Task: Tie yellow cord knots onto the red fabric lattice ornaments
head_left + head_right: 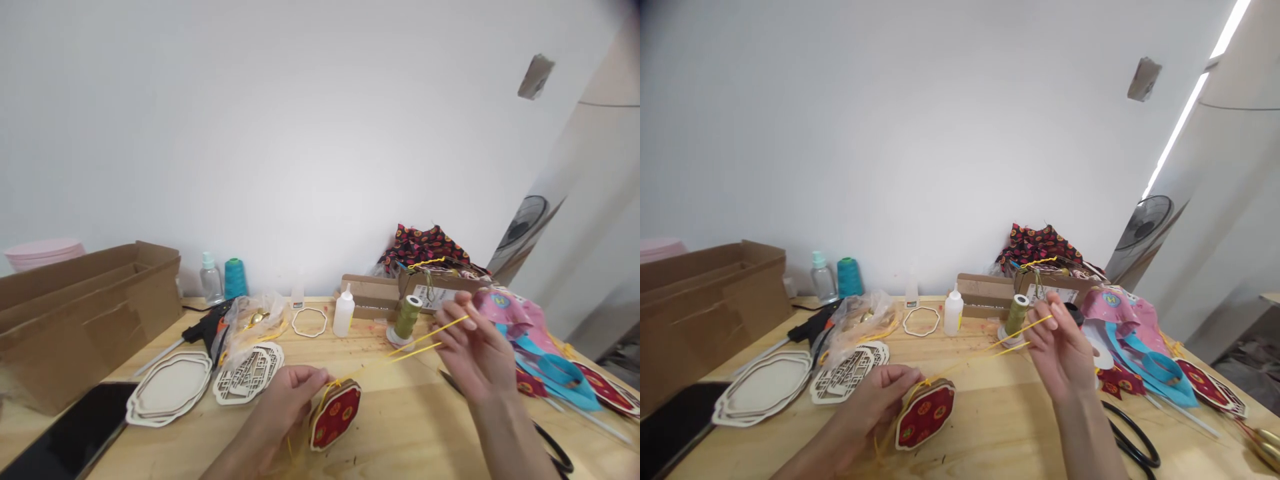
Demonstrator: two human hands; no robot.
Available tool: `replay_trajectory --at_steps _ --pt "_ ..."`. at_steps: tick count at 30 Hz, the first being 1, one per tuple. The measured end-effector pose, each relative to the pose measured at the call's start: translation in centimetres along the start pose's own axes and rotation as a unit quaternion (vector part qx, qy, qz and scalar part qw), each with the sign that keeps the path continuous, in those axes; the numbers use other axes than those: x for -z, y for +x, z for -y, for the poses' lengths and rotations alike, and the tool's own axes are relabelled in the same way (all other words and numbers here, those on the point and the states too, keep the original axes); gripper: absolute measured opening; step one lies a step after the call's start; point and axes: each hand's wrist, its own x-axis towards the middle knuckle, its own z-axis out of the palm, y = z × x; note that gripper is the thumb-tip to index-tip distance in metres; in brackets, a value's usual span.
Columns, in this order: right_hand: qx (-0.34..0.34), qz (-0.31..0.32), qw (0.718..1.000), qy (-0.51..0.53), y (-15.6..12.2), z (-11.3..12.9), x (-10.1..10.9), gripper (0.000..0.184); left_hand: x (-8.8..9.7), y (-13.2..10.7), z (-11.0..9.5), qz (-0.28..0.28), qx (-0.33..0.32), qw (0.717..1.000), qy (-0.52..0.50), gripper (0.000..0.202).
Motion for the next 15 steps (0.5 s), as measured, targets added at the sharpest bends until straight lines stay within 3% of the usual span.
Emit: replay_trajectory --at_steps 4,7,9,10,13,14,15 --pt "0.087 -0.031 0.989 -0.112 0.9 2.6 -0.1 0.012 -0.3 -0.7 -1.0 0.017 0.016 0.998 0.064 0.033" --pt "0.168 -0.088 0.954 -0.231 1.0 4.0 -0.8 0.013 -0.3 -0.9 -1.4 0.034 -0.005 0.996 0.077 0.03" --pt "0.216 -0.144 0.896 -0.359 0.7 4.6 -1.5 0.012 -0.2 -0.9 -1.4 0.045 -0.005 0.997 0.065 0.032" --pt "0.239 -0.169 0.851 -0.436 0.5 4.8 -1.8 0.011 -0.1 -0.8 -1.3 0.047 -0.002 0.997 0.056 0.032" --pt "0.32 -0.238 0.678 -0.618 -0.1 6.2 -1.7 0.01 0.3 -0.4 -0.9 0.029 0.006 0.999 0.043 0.033" --pt "0.33 -0.239 0.651 -0.64 -0.1 7.0 -1.2 0.013 0.5 -0.3 -0.8 0.022 0.008 0.999 0.041 0.033" --pt "0.335 -0.24 0.649 -0.64 0.0 7.9 -0.5 0.019 0.7 -0.2 -0.6 0.015 0.009 0.999 0.038 0.033"
